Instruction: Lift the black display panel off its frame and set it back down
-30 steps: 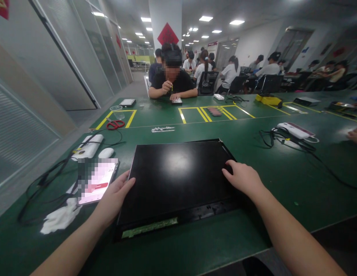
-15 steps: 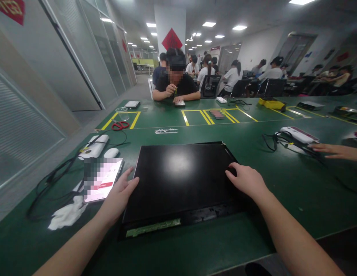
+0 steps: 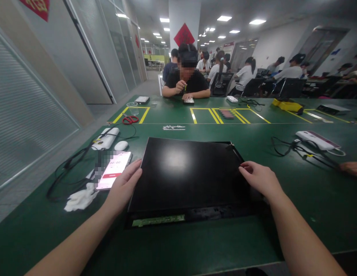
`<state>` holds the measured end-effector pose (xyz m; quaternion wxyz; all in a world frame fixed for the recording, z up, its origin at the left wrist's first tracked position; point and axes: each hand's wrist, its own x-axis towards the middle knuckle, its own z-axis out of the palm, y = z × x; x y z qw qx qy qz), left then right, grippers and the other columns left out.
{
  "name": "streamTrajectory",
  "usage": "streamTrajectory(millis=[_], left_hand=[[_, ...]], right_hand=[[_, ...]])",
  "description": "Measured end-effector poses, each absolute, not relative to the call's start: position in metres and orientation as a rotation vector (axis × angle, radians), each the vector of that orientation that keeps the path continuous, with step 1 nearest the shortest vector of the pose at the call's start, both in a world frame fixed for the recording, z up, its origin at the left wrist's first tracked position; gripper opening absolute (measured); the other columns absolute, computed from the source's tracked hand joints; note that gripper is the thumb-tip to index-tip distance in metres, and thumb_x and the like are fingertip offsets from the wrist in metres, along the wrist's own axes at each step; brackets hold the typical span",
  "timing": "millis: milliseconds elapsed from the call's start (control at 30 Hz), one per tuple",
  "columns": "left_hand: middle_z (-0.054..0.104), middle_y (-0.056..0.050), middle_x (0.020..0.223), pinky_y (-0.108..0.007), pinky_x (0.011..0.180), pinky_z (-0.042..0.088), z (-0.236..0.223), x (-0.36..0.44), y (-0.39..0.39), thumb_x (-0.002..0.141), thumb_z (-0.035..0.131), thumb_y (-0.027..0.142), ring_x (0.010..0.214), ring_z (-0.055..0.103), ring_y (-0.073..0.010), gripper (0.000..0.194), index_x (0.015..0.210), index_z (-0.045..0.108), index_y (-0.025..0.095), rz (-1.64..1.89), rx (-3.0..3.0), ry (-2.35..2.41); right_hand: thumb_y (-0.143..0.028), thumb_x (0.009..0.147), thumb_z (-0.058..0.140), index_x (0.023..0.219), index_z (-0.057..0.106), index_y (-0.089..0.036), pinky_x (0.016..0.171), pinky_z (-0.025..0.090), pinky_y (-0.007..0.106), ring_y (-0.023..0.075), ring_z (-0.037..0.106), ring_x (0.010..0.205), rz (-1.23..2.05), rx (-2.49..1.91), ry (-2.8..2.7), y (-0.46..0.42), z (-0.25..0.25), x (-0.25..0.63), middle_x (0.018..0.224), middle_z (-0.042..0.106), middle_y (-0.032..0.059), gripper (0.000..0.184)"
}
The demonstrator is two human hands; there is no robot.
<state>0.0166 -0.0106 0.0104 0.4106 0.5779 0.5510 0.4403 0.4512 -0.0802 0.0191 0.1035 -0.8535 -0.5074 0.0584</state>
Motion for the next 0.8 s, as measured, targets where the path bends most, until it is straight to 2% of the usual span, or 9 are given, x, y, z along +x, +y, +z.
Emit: streamTrajectory(millis=[67,167,400,567,800], left_hand=[[0.051,-0.008,0.155,-0.048,0.124,0.021,0.009,0.015,-0.009,0.09,0.059,0.048,0.147,0.038,-0.0297,0.052,0.133,0.066,0.021,1.053,1.617,1.42],[0.049,-0.01,0.156,-0.05,0.122,0.026,0.004,0.014,-0.009,0.092,0.052,0.047,0.145,0.041,-0.0297,0.057,0.141,0.059,0.019,0.873,1.773,1.362],[0.042,-0.016,0.16,-0.053,0.119,0.032,-0.007,0.024,-0.016,0.095,0.044,0.035,0.147,0.039,-0.0313,0.055,0.144,0.055,0.013,0.589,2.242,1.312],[0.036,-0.02,0.162,-0.05,0.12,0.032,-0.006,0.028,-0.02,0.098,0.039,0.032,0.149,0.036,-0.0299,0.057,0.148,0.047,0.006,0.462,2.407,1.333],[0.033,-0.026,0.162,-0.054,0.117,0.035,-0.004,0.028,-0.023,0.098,0.041,0.032,0.147,0.037,-0.0358,0.057,0.146,0.047,0.003,0.347,2.467,1.495]], right_hand=[[-0.049,0.09,0.051,0.11,0.073,-0.029,0.075,0.047,0.035,0.0268,0.069,0.098,0.161,-2.543,-1.509,-0.08,0.02,0.45,0.105,0.076,0.0022,0.037],[-0.051,0.091,0.047,0.114,0.072,-0.028,0.077,0.047,0.037,0.0294,0.068,0.101,0.135,-2.595,-1.525,-0.08,0.02,0.45,0.109,0.076,0.0037,0.042],[-0.054,0.092,0.04,0.123,0.069,-0.025,0.077,0.049,0.043,0.0353,0.068,0.1,0.082,-2.741,-1.532,-0.079,0.018,0.455,0.111,0.074,0.0117,0.052],[-0.055,0.091,0.04,0.12,0.071,-0.024,0.075,0.05,0.044,0.0368,0.068,0.096,0.086,-2.726,-1.557,-0.079,0.016,0.458,0.107,0.074,0.0135,0.053],[-0.057,0.088,0.045,0.114,0.074,-0.025,0.074,0.05,0.043,0.0341,0.068,0.092,0.097,-2.662,-1.505,-0.077,0.015,0.465,0.106,0.074,0.0118,0.05]])
